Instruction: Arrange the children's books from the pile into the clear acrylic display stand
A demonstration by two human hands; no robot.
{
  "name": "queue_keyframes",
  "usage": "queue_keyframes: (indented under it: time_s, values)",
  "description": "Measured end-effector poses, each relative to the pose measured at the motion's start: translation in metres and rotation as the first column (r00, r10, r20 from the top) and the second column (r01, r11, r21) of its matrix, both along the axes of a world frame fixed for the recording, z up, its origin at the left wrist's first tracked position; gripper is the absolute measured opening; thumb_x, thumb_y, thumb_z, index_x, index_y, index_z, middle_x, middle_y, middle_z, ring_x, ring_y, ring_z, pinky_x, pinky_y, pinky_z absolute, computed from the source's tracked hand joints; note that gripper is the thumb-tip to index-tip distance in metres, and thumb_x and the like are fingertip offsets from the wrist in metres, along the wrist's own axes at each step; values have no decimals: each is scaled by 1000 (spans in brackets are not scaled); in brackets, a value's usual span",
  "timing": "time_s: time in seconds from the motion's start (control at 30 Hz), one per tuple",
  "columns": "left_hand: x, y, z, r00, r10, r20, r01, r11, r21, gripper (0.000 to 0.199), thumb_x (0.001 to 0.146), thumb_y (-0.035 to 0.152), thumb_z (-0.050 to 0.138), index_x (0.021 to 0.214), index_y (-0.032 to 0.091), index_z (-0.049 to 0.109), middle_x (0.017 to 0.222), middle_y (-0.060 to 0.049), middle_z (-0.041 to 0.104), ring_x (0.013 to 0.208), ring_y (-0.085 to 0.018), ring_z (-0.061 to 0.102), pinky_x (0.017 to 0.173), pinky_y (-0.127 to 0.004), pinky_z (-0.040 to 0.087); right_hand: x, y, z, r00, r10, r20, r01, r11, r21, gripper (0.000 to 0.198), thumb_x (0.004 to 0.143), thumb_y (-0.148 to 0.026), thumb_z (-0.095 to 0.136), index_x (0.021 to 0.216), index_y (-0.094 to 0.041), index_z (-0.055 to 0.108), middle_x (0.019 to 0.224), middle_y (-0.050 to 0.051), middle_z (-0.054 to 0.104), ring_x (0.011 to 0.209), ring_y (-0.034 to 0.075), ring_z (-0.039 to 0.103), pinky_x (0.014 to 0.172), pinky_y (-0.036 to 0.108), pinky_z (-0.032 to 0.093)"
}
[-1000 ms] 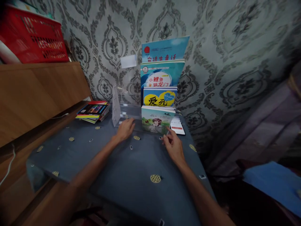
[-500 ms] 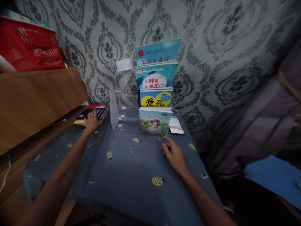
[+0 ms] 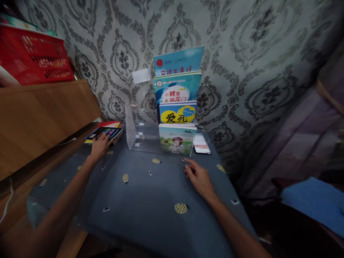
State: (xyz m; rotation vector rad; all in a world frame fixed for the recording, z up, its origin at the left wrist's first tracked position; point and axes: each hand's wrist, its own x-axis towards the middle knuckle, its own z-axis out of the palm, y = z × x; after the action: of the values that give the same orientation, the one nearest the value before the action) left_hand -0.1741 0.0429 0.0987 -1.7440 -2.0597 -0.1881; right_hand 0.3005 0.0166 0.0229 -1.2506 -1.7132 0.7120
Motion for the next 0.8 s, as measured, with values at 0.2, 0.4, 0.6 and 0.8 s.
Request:
queue_keyframes:
  time_s: [0.2, 0.4, 0.6, 0.8]
  values:
    - [10, -30, -10, 999, -14, -41, 13, 999, -30, 46, 102, 34, 41, 143, 17, 54, 150, -21, 53, 139, -34, 50, 113, -57, 33, 0, 1, -2, 1000, 10, 10, -10, 1000, 7, 42, 88, -44, 52, 116, -17, 69, 70, 4, 72, 54, 20, 66, 58, 34, 57]
    - [25, -53, -24, 999, -32, -33, 32, 999, 0, 48, 102, 35, 40, 144, 15, 53, 151, -22, 52, 141, -36, 48, 115, -61, 31, 0, 2, -6, 1000, 6, 14, -7, 1000, 13, 41, 87, -43, 52, 115, -18, 70, 69, 4, 72, 53, 20, 66, 59, 34, 57]
    - [32, -81, -39, 997, -63, -45, 63, 998, 4, 48, 101, 34, 40, 143, 15, 55, 150, -21, 53, 140, -36, 49, 114, -62, 34, 1, 4, -10, 999, 8, 37, -9, 999, 33, 40, 88, -41, 52, 115, -19, 71, 70, 3, 72, 54, 20, 66, 61, 34, 57]
    - [36, -117, -55, 995, -92, -49, 89, 995, -51, 49, 100, 35, 42, 144, 17, 55, 151, -19, 53, 140, -35, 50, 112, -59, 40, 1, 4, -10, 998, 14, 53, -15, 1000, 25, 39, 89, -39, 52, 116, -18, 71, 73, 4, 74, 55, 19, 66, 63, 34, 57]
